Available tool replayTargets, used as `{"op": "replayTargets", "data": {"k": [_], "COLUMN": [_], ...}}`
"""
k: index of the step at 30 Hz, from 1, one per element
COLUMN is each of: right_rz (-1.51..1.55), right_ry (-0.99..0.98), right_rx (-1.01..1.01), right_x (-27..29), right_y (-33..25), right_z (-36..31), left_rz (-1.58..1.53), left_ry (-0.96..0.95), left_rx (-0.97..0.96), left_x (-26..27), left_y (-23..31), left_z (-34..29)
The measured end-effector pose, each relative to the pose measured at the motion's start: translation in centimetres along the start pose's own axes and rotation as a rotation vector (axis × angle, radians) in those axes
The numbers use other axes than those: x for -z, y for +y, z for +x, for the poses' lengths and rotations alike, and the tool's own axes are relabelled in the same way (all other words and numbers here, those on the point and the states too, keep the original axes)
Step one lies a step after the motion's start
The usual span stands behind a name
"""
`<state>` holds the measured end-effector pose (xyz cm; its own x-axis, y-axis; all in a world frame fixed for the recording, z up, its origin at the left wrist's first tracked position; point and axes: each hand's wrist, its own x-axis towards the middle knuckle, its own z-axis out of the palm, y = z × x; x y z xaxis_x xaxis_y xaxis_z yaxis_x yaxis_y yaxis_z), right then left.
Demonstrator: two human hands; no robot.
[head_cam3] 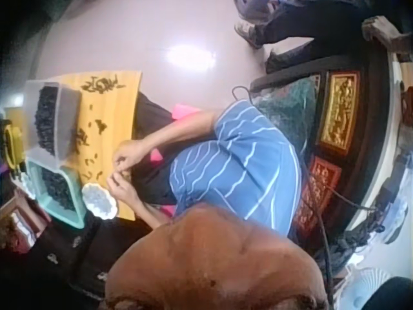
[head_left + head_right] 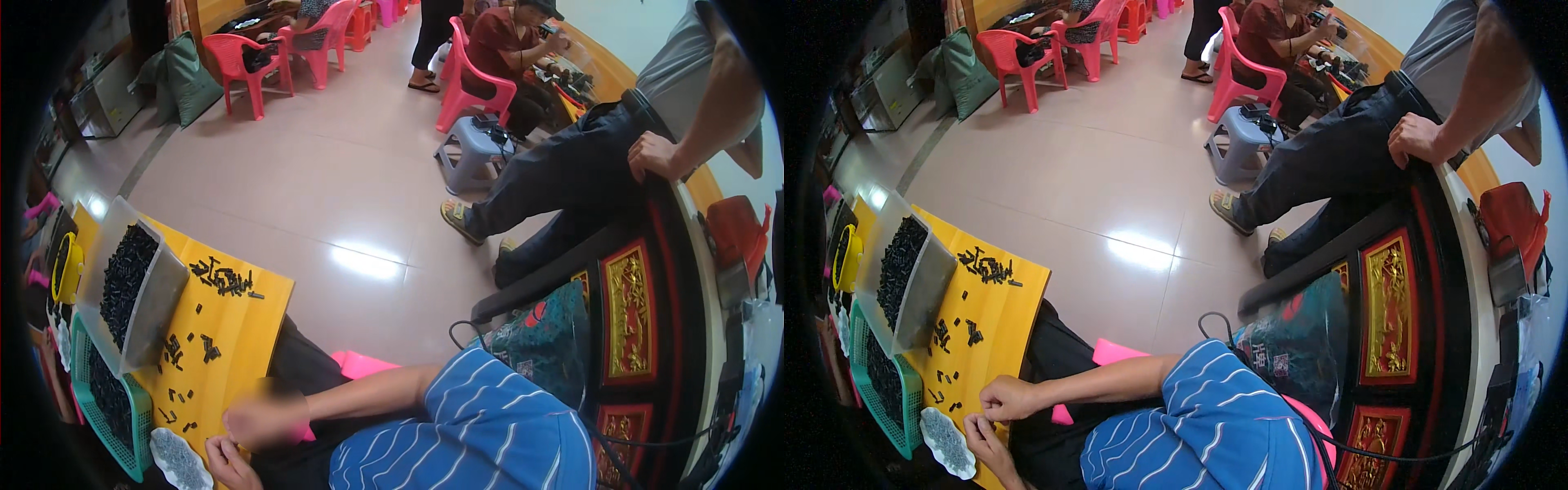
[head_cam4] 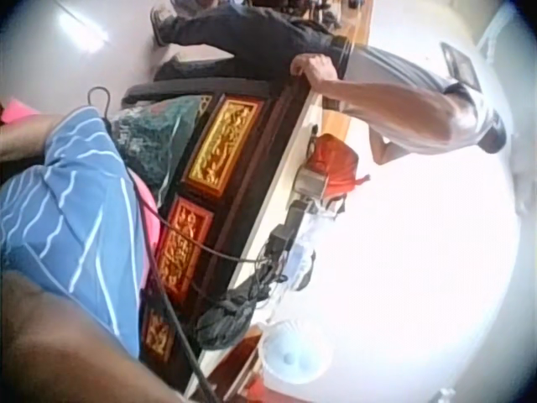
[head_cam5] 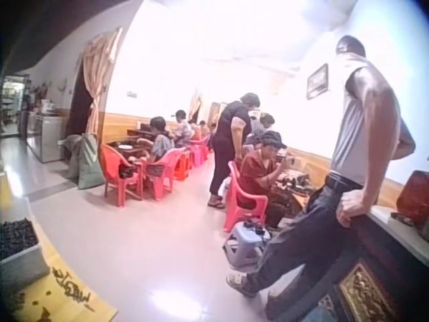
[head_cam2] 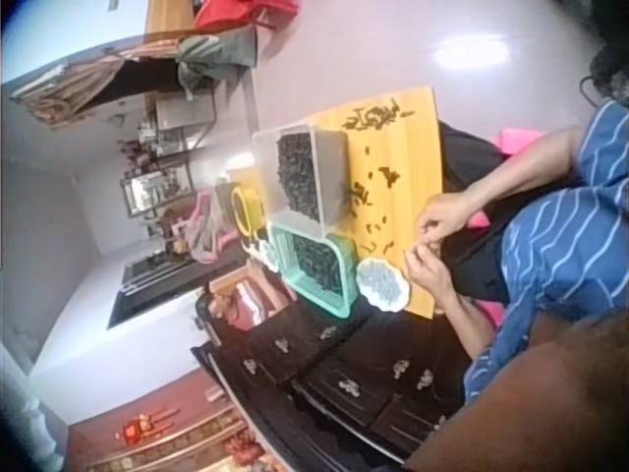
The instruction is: The person picks up a black metal component and a small silver fastener, then joins them together by hand. They repeat this process for multiple pairs of components taken from separate bins and place the assembled parts back onto the table.
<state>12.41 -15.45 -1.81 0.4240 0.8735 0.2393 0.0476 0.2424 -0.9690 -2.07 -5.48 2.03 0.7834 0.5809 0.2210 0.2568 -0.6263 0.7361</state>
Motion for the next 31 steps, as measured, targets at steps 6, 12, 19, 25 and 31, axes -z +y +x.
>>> {"op": "replayTargets", "data": {"k": [6,12,19,25,31], "right_rz": [0.003,-0.035,-0.125,-0.174,-0.178], "right_ry": [0.012,0.031,0.059,0.079,0.074], "right_rx": [-0.013,0.002,0.102,0.163,0.146], "right_x": [0.0,0.1,0.1,0.1,0.4], "right_y": [-0.2,-0.4,-0.3,-0.2,-0.6], "right_z": [0.1,0.0,0.0,0.0,0.0], "left_rz": [-0.008,0.006,-0.011,-0.068,-0.093], "left_ry": [0.022,0.004,-0.017,-0.019,-0.033], "left_rx": [-0.009,-0.011,0.003,0.045,0.087], "left_x": [-0.1,0.0,0.1,0.0,-0.2], "left_y": [-0.5,-0.1,0.0,-1.4,-1.2], "left_z": [0.0,0.1,0.2,0.3,0.8]}}
